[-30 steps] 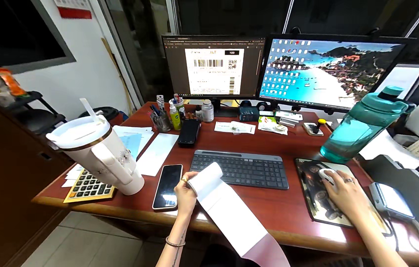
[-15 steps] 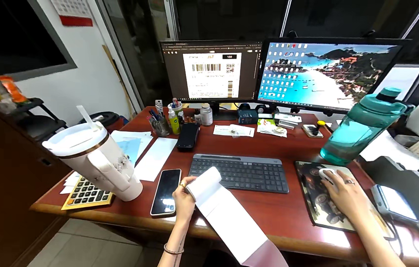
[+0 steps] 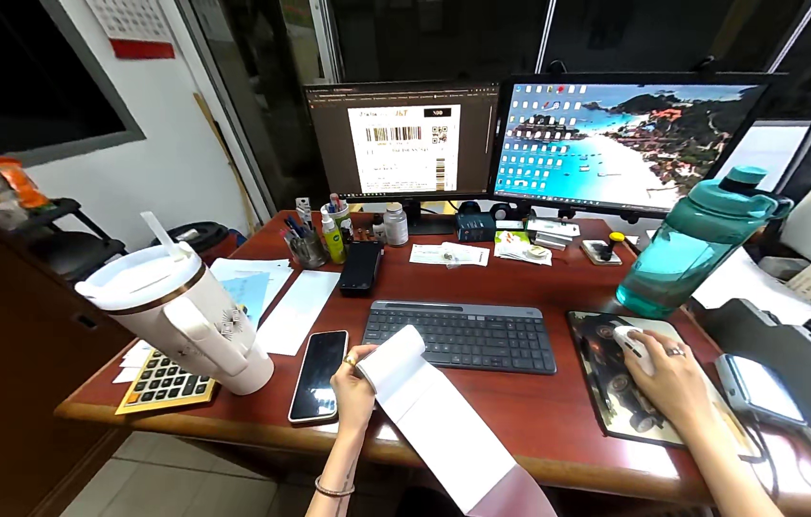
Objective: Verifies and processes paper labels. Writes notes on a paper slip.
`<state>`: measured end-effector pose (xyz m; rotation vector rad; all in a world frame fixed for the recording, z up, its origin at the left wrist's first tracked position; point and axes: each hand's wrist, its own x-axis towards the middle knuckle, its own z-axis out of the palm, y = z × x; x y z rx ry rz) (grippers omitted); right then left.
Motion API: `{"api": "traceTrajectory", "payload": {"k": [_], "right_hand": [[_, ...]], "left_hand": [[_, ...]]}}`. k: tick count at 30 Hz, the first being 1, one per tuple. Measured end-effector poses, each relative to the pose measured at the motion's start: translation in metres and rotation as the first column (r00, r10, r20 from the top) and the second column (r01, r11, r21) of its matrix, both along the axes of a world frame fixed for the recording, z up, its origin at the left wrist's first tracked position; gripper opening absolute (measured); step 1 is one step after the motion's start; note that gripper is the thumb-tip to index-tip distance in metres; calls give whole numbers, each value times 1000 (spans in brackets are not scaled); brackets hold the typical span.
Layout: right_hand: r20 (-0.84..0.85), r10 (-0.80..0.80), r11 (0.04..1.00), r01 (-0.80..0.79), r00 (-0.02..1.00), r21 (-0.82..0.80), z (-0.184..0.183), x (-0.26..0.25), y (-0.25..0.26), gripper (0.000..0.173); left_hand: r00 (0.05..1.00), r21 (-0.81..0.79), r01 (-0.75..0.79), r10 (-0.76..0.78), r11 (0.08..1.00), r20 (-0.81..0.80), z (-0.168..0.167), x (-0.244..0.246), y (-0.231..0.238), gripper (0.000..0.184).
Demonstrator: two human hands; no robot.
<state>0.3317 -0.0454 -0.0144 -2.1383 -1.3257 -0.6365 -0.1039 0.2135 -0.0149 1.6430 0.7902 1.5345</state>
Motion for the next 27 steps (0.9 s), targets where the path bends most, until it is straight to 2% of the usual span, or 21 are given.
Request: {"api": "traceTrajectory", "payload": {"k": [5, 27], "right_hand": [[-47, 5, 998, -8, 999, -63, -2, 1, 1, 42], [-133, -45, 992, 28, 990, -126, -2, 5, 3, 45]], "left_hand": [[1000, -6, 3, -3, 1000, -8, -1, -1, 0, 22], [1000, -21, 16, -16, 1000, 14, 1, 0, -2, 21]]}}
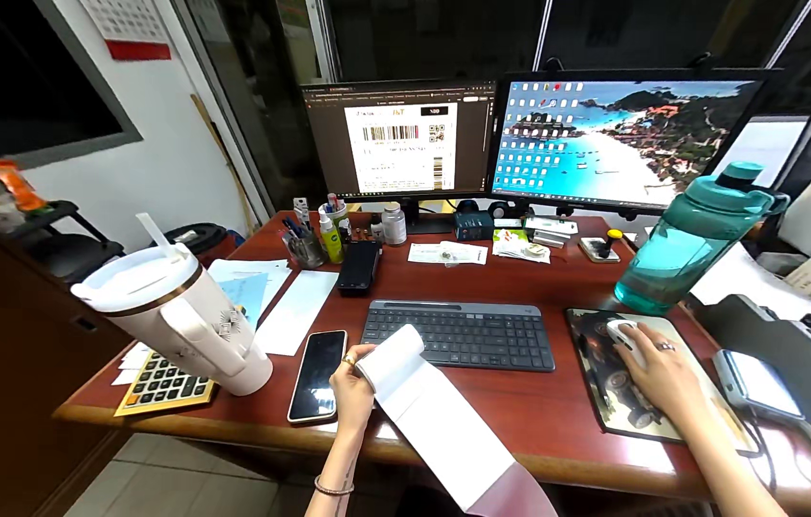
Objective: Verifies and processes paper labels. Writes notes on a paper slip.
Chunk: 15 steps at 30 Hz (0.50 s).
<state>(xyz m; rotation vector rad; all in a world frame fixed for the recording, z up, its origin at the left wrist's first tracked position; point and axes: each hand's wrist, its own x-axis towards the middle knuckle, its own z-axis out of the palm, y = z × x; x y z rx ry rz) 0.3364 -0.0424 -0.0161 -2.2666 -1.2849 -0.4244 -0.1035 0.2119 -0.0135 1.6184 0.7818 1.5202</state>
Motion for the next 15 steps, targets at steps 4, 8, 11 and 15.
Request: {"api": "traceTrajectory", "payload": {"k": [4, 8, 11, 15], "right_hand": [[-9, -5, 1000, 5, 1000, -15, 0, 0, 0, 47], [-17, 1, 1000, -1, 1000, -13, 1, -1, 0, 46], [-2, 14, 1000, -14, 1000, -4, 0, 0, 0, 45], [12, 22, 1000, -22, 1000, -2, 1, -1, -1, 46]], "left_hand": [[1000, 3, -3, 3, 1000, -11, 0, 0, 0, 21], [1000, 5, -10, 10, 1000, -24, 1, 0, 0, 21], [1000, 2, -10, 10, 1000, -18, 0, 0, 0, 21], [1000, 6, -6, 6, 1000, -14, 0, 0, 0, 21]]}}
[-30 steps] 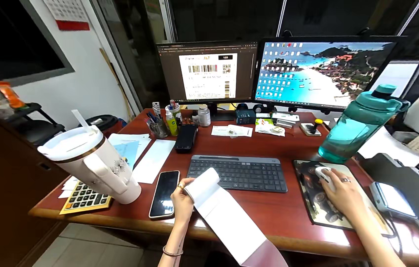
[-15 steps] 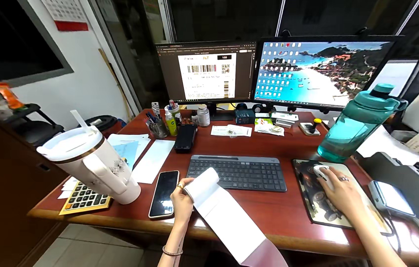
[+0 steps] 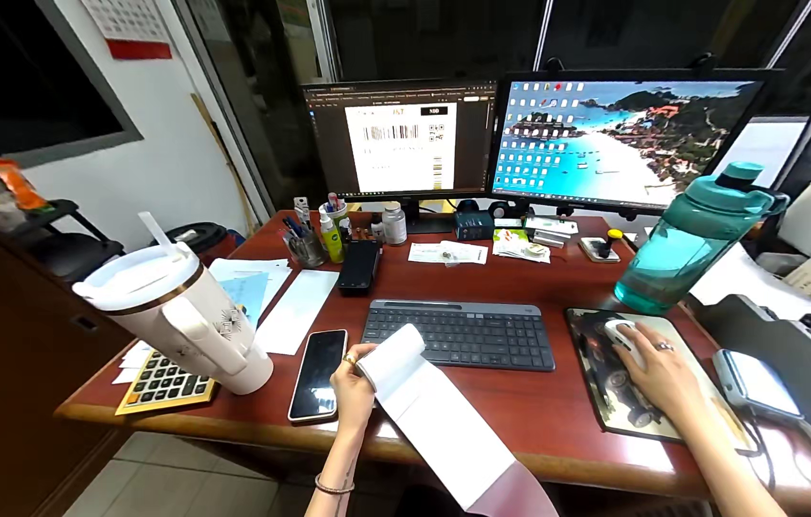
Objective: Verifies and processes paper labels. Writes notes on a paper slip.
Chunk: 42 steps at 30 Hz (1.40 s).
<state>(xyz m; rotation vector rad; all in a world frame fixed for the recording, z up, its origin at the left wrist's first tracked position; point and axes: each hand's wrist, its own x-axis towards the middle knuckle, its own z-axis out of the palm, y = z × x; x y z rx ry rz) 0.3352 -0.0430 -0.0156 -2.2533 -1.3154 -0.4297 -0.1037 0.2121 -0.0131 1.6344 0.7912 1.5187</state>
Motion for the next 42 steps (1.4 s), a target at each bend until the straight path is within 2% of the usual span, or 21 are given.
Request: {"api": "traceTrajectory", "payload": {"k": [42], "right_hand": [[-5, -11, 1000, 11, 1000, 4, -5, 6, 2, 44]], "left_hand": [[1000, 0, -13, 13, 1000, -7, -1, -1, 0, 21]]}}
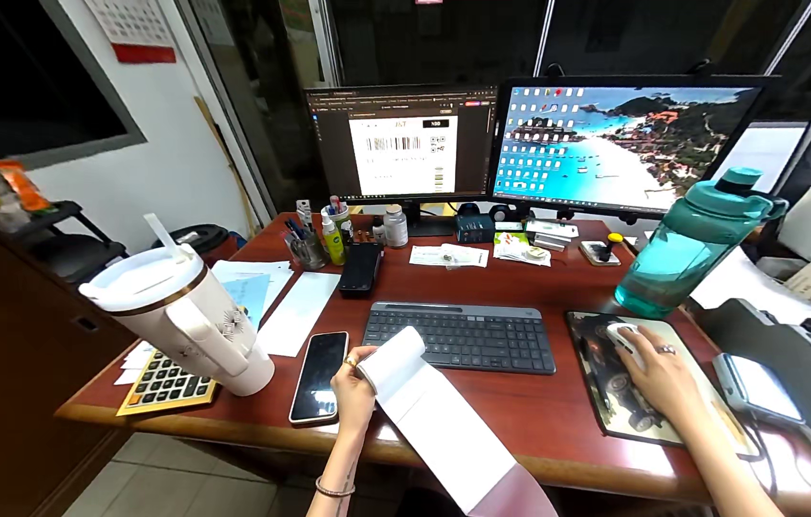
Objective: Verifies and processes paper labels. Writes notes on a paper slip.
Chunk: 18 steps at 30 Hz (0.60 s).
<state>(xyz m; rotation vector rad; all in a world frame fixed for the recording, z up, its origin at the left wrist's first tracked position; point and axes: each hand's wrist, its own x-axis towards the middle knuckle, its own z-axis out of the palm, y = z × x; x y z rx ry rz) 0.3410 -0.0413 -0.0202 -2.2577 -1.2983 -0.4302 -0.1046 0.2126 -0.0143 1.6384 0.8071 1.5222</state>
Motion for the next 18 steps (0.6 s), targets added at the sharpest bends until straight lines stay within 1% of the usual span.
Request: {"api": "traceTrajectory", "payload": {"k": [6, 11, 18], "right_hand": [[1, -9, 1000, 9, 1000, 4, 0, -2, -1, 46], [-2, -20, 1000, 20, 1000, 19, 1, -4, -1, 46], [47, -37, 999, 36, 998, 19, 0, -4, -3, 44]], "left_hand": [[1000, 0, 3, -3, 1000, 11, -1, 0, 1, 21], [1000, -29, 6, -6, 1000, 22, 0, 0, -1, 22], [999, -3, 12, -12, 1000, 30, -1, 0, -1, 21]]}}
